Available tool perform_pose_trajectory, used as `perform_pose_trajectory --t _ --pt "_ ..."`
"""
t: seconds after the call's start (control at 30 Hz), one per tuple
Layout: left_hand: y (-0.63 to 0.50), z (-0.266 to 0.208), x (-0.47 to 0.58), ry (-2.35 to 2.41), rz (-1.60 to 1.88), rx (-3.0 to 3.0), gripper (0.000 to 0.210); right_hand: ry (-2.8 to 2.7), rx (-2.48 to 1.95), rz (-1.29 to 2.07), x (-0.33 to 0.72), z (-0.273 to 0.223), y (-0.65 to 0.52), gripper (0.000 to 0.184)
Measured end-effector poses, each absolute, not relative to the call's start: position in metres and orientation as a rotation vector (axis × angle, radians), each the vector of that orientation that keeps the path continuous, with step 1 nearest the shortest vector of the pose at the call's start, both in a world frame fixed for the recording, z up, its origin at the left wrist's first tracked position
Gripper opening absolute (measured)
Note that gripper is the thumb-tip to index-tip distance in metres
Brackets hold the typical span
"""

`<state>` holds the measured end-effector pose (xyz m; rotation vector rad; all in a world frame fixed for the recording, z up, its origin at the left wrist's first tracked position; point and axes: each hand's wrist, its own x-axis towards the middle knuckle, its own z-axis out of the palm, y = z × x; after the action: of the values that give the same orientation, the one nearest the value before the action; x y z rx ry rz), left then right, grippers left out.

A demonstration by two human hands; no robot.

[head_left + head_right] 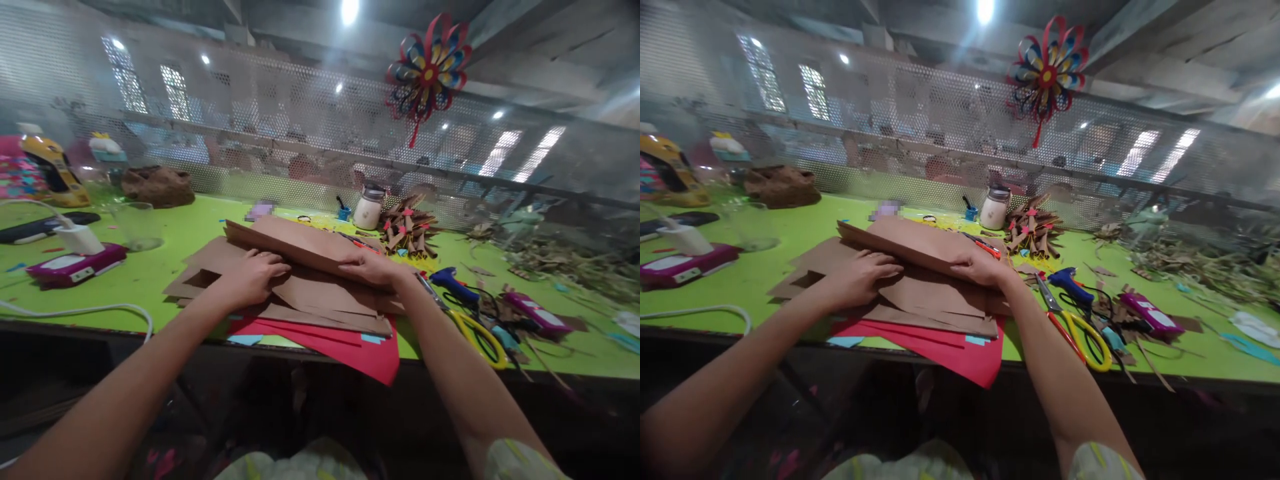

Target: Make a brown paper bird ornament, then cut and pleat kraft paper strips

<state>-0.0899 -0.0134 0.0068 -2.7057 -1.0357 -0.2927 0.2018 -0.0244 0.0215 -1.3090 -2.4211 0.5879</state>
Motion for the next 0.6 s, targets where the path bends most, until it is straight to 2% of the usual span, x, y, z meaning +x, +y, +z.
perform_pose_trajectory --t 0.17,0.33,0.43,0.6 --pt "-0.025 0.007 -0.106 -1.164 -0.450 -2.443 0.052 -2.444 -1.265 0.544 0.202 0.018 -0.026 0.033" --pt "-0.036 0.000 -0.150 -1.603 -0.693 -1.961 0.045 -2.495 -1.285 0.531 0.200 0.008 -0.022 0.034" --pt "-0.027 0.004 -0.165 -1.718 -0.669 -1.984 0.037 -2.499 -1.278 0.536 0.200 0.007 -0.021 0.033" --pt "-0.006 0.022 -0.156 -1.594 -0.862 -2.088 0.039 -2.511 -1.265 0.557 0.200 0.010 -0.025 0.036"
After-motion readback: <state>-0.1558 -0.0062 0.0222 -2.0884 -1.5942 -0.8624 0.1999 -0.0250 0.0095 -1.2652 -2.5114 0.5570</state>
